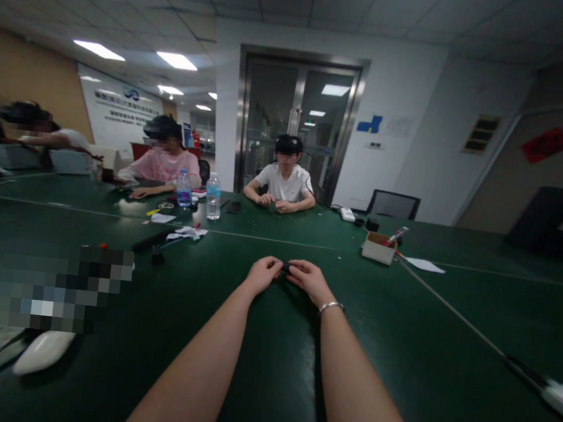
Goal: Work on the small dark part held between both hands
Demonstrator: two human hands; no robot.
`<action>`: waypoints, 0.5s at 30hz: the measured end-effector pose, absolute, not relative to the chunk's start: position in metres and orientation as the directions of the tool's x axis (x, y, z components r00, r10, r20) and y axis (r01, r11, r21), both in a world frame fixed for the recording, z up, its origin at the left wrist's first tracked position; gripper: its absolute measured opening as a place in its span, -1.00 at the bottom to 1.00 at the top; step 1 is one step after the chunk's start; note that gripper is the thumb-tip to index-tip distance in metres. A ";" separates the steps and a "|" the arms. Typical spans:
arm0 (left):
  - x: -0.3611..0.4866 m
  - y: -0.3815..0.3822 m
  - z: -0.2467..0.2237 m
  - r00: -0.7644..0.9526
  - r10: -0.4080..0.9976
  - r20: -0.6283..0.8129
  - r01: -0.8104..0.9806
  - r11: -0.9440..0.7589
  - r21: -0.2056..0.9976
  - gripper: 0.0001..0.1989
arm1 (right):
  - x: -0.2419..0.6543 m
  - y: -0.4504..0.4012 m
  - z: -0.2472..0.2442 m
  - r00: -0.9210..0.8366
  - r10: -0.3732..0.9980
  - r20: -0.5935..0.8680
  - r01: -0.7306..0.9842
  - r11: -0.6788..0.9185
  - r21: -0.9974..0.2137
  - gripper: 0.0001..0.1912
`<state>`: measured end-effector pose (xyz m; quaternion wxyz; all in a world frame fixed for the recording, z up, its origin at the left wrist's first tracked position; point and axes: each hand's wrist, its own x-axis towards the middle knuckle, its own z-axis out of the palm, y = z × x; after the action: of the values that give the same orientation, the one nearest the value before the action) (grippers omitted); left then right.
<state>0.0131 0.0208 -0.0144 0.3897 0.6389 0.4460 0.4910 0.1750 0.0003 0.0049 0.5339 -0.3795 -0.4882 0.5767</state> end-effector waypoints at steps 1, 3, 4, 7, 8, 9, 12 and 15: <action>0.013 0.021 -0.014 0.116 0.954 0.276 0.182 -0.294 0.938 -0.75 | 0.175 0.001 0.004 -0.145 0.986 0.081 -0.240 0.044 -0.970 -0.82; 0.013 0.021 -0.015 0.107 0.954 0.279 0.161 -0.293 0.942 -0.75 | 0.175 0.002 0.004 -0.150 0.986 0.076 -0.218 0.042 -0.975 -0.83; 0.013 0.021 -0.015 0.103 0.953 0.286 0.148 -0.299 0.943 -0.75 | 0.175 0.003 0.003 -0.151 0.986 0.076 -0.205 0.044 -0.978 -0.83; 0.012 0.022 -0.015 0.090 0.945 0.315 0.119 -0.324 0.938 -0.74 | 0.175 0.004 0.003 -0.150 0.986 0.079 -0.189 0.050 -0.981 -0.83; 0.012 0.022 -0.014 0.086 0.944 0.320 0.116 -0.328 0.937 -0.74 | 0.175 0.004 0.003 -0.150 0.986 0.076 -0.191 0.047 -0.981 -0.82; 0.012 0.021 -0.013 0.082 0.944 0.321 0.116 -0.329 0.937 -0.75 | 0.175 0.004 0.003 -0.152 0.986 0.074 -0.194 0.044 -0.980 -0.81; 0.012 0.019 -0.011 0.086 0.951 0.298 0.117 -0.306 0.945 -0.76 | 0.176 0.002 0.004 -0.159 0.984 0.074 -0.205 0.041 -0.978 -0.77; 0.012 0.018 -0.009 0.088 0.960 0.268 0.111 -0.276 0.955 -0.74 | 0.177 0.000 0.004 -0.167 0.982 0.085 -0.211 0.048 -0.976 -0.74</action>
<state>0.0119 0.0178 -0.0090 0.4123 0.6114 0.4379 0.5142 0.1770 0.0005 0.0041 0.5198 -0.3827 -0.5039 0.5739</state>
